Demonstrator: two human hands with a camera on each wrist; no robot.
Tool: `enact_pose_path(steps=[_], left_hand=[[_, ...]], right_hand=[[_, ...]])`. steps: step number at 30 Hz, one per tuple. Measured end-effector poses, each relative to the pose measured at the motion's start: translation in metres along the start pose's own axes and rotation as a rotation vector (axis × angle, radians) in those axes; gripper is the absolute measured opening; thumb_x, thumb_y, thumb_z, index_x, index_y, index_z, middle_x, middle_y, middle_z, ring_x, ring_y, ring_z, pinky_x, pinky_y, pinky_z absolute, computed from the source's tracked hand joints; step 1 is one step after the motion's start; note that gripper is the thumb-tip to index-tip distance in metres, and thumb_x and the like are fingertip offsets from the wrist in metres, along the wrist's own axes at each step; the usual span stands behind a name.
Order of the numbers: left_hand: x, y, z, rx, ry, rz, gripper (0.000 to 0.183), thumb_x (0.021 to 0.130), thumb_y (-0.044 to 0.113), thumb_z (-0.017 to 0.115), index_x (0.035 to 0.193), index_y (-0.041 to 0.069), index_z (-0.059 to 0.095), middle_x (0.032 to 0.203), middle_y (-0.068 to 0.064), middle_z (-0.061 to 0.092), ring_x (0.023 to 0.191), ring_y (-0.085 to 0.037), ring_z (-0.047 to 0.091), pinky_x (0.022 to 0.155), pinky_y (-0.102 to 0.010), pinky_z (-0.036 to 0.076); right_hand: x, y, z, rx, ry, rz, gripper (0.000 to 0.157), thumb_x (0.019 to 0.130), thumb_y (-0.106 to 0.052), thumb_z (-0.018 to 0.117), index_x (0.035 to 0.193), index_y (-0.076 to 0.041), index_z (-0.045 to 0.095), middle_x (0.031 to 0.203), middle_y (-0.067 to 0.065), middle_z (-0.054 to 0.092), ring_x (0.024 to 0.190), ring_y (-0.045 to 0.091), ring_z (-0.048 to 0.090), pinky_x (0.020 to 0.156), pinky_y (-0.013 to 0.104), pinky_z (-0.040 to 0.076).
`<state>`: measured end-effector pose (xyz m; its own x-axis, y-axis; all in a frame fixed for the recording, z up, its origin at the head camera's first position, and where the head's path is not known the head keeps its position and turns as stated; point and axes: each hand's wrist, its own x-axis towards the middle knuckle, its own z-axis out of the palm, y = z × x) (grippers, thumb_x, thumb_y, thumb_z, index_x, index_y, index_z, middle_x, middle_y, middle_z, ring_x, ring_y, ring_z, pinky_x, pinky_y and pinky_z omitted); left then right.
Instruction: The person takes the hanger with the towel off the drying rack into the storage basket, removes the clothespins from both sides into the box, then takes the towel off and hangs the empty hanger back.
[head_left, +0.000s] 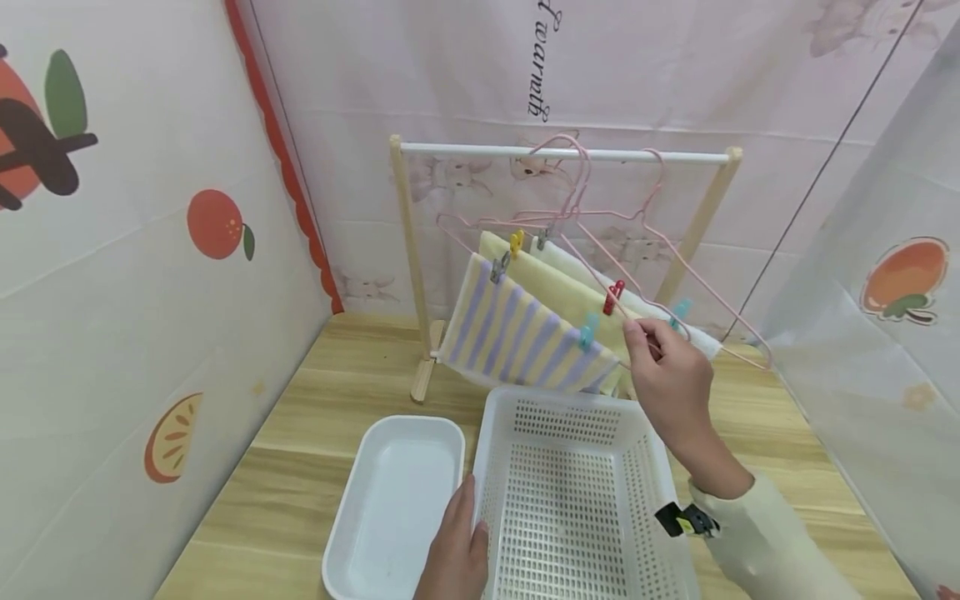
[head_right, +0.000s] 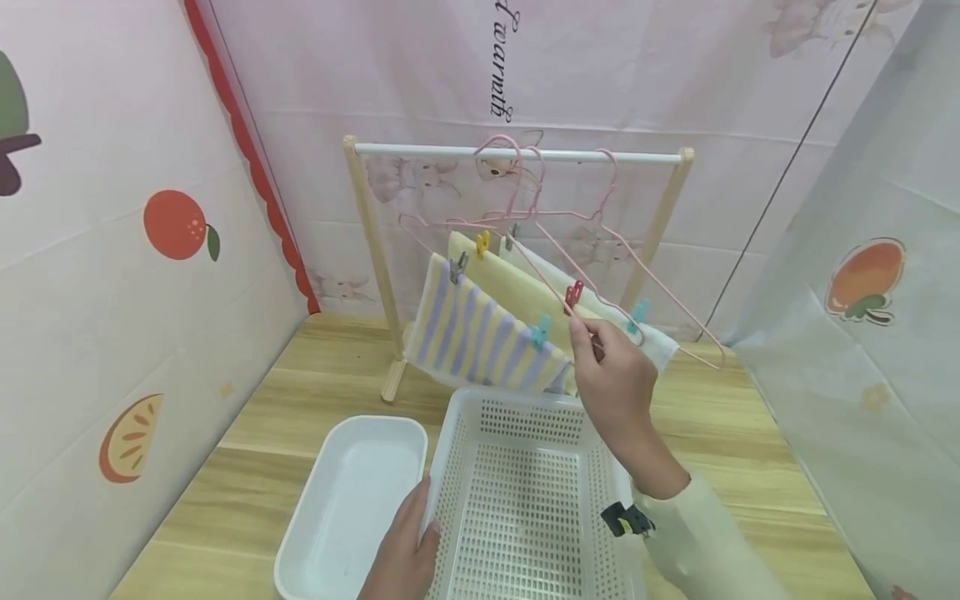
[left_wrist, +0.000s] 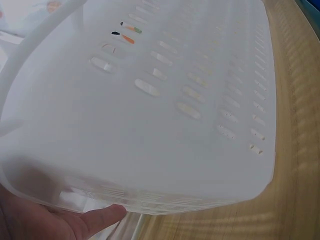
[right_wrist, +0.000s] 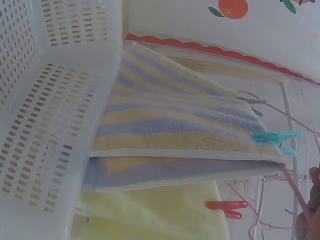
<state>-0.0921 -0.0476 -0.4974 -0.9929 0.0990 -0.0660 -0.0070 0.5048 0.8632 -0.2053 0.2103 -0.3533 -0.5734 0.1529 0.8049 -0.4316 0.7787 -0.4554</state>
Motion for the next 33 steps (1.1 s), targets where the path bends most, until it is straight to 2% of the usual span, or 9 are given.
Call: enact_pose_path(steps=[12,18,25,33], left_hand=[[-0.001,0.0,-0.001,-0.026,-0.022,-0.024,0.063,0.102,0.007,0.049,0.159,0.001,0.022,0.163,-0.017,0.028,0.145,-0.045,0.034,0.112,-0.065,0.031],[-0.001,-0.003,-0.002,-0.002,0.003,0.01,0.063,0.102,0.006,0.05,0.158,0.0,0.023,0.162,-0.02,0.029,0.144,-0.047,0.036,0.11,-0.065,0.033],[0.0,-0.001,-0.003,-0.03,-0.008,0.003,0.063,0.102,0.006,0.049,0.158,-0.001,0.022,0.163,-0.019,0.028,0.144,-0.046,0.035,0.111,-0.064,0.032],[0.0,0.0,-0.003,-0.018,-0.016,0.04,0.063,0.103,0.006,0.048,0.159,0.001,0.02,0.163,-0.02,0.026,0.146,-0.045,0.033,0.112,-0.063,0.031]], right_hand=[[-0.006,0.013,-0.027,-0.018,-0.015,0.058,0.015,0.095,-0.016,0.071,0.088,-0.003,0.073,0.059,-0.001,0.046,0.053,-0.001,0.032,0.05,0.018,0.025],[-0.01,0.02,-0.038,-0.019,-0.022,0.041,0.01,0.092,-0.011,0.074,0.086,-0.003,0.072,0.06,-0.002,0.044,0.054,-0.004,0.03,0.05,0.016,0.023],[-0.018,0.028,-0.049,-0.02,0.002,0.02,0.013,0.09,-0.009,0.075,0.079,-0.004,0.07,0.058,-0.003,0.041,0.055,-0.006,0.028,0.051,0.018,0.022],[-0.029,0.035,-0.064,-0.002,-0.008,-0.005,0.017,0.091,-0.011,0.074,0.076,-0.004,0.071,0.054,-0.003,0.04,0.051,-0.006,0.028,0.048,0.018,0.023]])
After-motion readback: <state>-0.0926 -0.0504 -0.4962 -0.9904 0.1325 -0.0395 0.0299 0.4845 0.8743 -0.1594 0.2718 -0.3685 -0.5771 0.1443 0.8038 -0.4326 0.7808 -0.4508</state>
